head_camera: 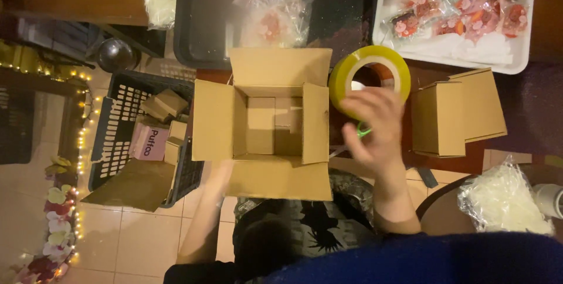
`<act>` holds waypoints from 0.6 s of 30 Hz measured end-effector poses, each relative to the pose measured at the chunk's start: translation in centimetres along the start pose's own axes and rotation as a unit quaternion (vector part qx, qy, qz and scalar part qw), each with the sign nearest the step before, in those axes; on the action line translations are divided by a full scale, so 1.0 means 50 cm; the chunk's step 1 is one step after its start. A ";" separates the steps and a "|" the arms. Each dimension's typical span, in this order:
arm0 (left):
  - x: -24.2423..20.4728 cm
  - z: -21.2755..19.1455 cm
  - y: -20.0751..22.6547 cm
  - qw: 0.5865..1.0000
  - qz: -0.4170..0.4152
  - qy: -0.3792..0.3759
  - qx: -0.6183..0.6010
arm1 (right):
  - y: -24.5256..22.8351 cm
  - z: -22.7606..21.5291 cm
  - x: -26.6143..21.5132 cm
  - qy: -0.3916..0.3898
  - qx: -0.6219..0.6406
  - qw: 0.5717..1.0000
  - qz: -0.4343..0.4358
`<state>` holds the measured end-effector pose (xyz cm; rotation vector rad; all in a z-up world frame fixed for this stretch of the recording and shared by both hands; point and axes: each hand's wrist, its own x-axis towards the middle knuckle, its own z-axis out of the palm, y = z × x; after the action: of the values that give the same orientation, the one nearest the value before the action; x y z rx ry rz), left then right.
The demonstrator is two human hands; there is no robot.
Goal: The recorder is seen putting items into small boxes and then into a larger box.
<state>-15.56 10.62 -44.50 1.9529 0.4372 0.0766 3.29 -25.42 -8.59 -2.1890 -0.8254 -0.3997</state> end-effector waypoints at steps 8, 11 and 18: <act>0.025 -0.045 0.286 1.000 -0.019 -0.016 0.005 | -0.026 0.075 0.065 -0.010 0.102 0.974 -0.202; 0.026 -0.052 0.383 0.995 -0.091 0.002 -0.046 | 0.006 0.053 0.038 0.125 0.178 0.963 -0.157; 0.042 -0.165 0.579 0.915 -0.048 -0.250 0.313 | 0.047 -0.037 -0.017 -0.006 0.173 0.984 0.035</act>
<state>-7.94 8.38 -15.38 2.4600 0.2228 -0.6935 4.19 -28.37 -9.03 -1.8910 -0.7582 -0.1905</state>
